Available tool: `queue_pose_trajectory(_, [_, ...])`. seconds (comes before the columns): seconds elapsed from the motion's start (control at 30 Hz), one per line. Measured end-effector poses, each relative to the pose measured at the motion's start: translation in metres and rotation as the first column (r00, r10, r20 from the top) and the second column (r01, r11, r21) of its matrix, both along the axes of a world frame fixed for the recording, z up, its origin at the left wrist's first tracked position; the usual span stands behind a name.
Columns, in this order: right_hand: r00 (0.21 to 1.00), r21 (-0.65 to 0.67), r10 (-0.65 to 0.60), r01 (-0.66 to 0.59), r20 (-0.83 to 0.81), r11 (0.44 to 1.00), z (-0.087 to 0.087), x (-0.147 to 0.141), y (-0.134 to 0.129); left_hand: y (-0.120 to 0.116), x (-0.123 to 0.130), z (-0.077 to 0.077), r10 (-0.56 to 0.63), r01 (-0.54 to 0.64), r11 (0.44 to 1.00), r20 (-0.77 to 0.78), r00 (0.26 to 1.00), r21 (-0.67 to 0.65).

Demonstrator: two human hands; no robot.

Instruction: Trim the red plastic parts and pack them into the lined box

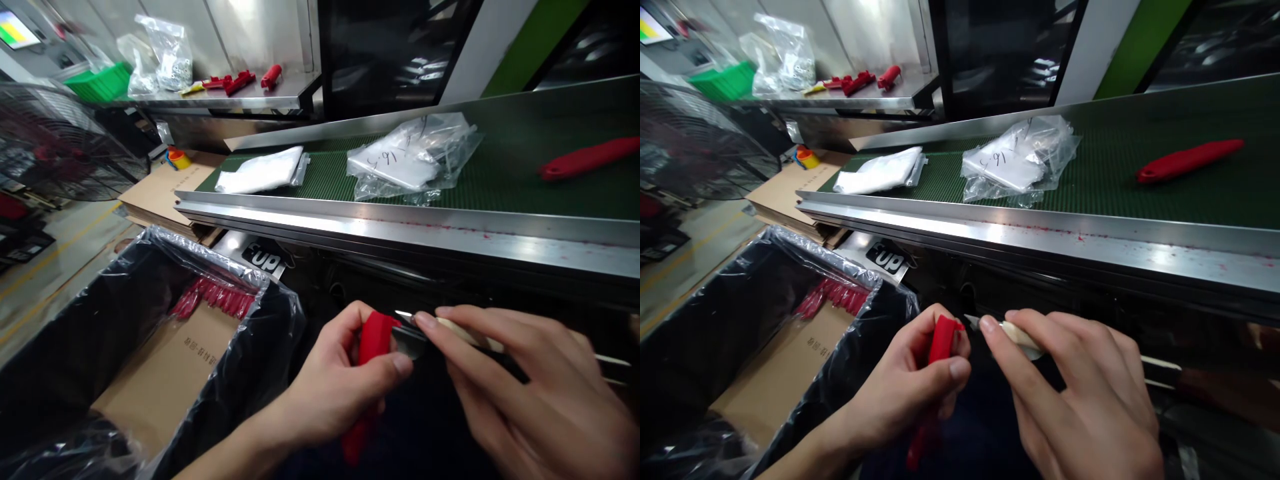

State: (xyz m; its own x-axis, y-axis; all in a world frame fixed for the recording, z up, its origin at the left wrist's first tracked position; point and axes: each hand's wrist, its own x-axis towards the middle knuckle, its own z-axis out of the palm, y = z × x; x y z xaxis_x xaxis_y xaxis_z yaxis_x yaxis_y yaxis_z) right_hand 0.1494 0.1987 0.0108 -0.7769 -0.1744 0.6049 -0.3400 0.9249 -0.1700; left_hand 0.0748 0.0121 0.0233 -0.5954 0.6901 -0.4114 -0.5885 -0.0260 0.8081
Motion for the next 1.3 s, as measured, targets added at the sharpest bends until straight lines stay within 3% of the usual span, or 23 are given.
queue_pose_trajectory(0.1, [1.000,-0.059,-0.014,0.016,0.022,0.998,0.002,0.000,0.000,-0.001,0.002,0.003,-0.031,0.031,0.999,-0.012,0.999,0.008])
queue_pose_trajectory(0.23, [0.998,-0.138,0.056,-0.052,0.024,0.989,0.003,0.002,0.000,0.000,0.001,0.005,0.025,-0.025,1.000,-0.034,0.999,0.011])
queue_pose_trajectory(0.37, [0.996,-0.106,0.086,-0.083,0.020,0.991,0.004,0.005,-0.001,0.001,0.000,0.005,0.063,-0.063,0.998,-0.045,0.997,-0.007])
queue_pose_trajectory(0.87, [0.999,-0.037,0.036,-0.035,0.035,0.999,-0.001,0.004,-0.002,-0.002,0.001,0.001,-0.028,0.029,0.999,0.011,1.000,-0.032])
queue_pose_trajectory(1.0, [0.999,-0.125,0.042,-0.038,0.033,0.991,0.000,0.004,-0.005,-0.001,0.001,0.001,-0.015,0.012,0.999,0.094,0.995,0.037])
queue_pose_trajectory(1.1, [0.997,-0.266,0.067,-0.057,0.027,0.962,-0.001,0.005,-0.009,0.000,0.001,-0.001,-0.017,0.001,0.996,0.176,0.984,0.089])
queue_pose_trajectory(1.3, [0.996,-0.393,0.003,0.030,0.084,0.919,-0.003,0.003,-0.023,0.000,0.001,-0.005,-0.098,0.011,0.971,0.351,0.931,0.240])
